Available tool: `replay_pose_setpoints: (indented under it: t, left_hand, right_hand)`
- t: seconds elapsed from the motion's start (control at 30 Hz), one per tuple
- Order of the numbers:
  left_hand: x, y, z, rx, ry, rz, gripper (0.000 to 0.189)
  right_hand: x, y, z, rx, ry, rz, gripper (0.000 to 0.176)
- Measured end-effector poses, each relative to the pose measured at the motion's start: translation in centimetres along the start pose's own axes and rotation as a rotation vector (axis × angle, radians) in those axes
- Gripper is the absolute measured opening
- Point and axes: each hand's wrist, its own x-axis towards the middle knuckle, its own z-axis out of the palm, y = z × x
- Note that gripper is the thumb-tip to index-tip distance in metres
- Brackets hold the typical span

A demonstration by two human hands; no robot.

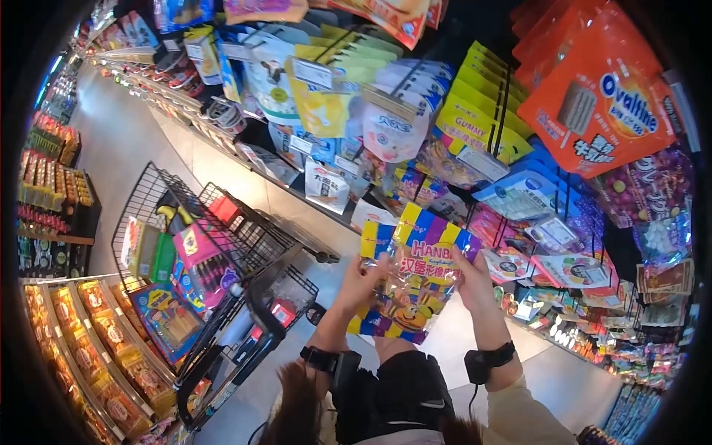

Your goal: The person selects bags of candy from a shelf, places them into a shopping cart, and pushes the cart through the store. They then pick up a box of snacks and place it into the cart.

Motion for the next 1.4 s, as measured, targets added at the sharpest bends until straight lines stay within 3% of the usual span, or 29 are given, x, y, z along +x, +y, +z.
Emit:
replay_pose_setpoints:
  t: [0.03,0.1,0.17,0.23,0.3,0.37,0.5,0.53,0.67,0.77,0.8,1.03,1.4]
  left_hand:
    - [1.2,-1.1,-0.3,-0.054,0.108,-0.097,0.044]
    - [4.1,-3.8,-1.6,-0.041,0.115,-0.018,0.041]
    - [6.3,-5.2,-2.9,0.248,0.299,0.133,0.037]
    - [8.4,-5.9,-4.2,0.032,0.32,0.133,0.038]
    - [10.2,-6.4,-6.3,0.118,0.324,0.108,0.039]
    - [12.1,-7.3,-7.9,0.29,0.385,0.195,0.039]
    - [13.8,-8.0,-8.4,0.235,0.392,0.365,0.03]
    - [13.9,-8.1,-8.1,0.243,0.408,0.403,0.028]
    - [14.2,-8.4,-7.8,0.135,0.371,0.403,0.026]
    - [13.8,-7.6,-8.1,0.201,0.325,0.339,0.028]
    - [14.2,-8.2,-8.5,0.089,0.297,0.352,0.026]
    - [14.2,-8.3,-8.6,0.201,0.314,0.309,0.022]
    - [13.8,-10.2,-8.8,0.251,0.243,0.306,0.019]
  right_hand:
    - [0.2,0.9,-0.6,-0.002,0.013,0.007,0.022]
    - [1.2,2.6,-1.4,0.01,0.098,-0.058,0.02]
    - [1.8,3.6,-1.5,-0.009,0.152,-0.068,0.018]
    - [2.8,4.8,-2.3,0.047,0.14,-0.094,0.016]
    - [4.0,6.9,-3.2,0.061,0.185,-0.133,0.015]
    - [4.8,9.3,-4.7,-0.172,0.154,-0.183,0.016]
    - [6.5,13.1,-5.4,-0.508,0.19,-0.066,0.021]
    - [6.7,12.8,-4.6,-0.542,0.185,-0.148,0.024]
    - [10.8,17.3,-6.1,-0.408,0.298,-0.213,0.028]
    - [13.8,17.6,-5.4,-0.262,0.361,-0.177,0.028]
    - [14.5,17.1,-5.0,-0.255,0.336,-0.189,0.028]
    - [17.4,14.5,-4.0,-0.279,0.255,-0.236,0.028]
    - [20.3,14.2,-3.8,-0.164,0.298,-0.237,0.026]
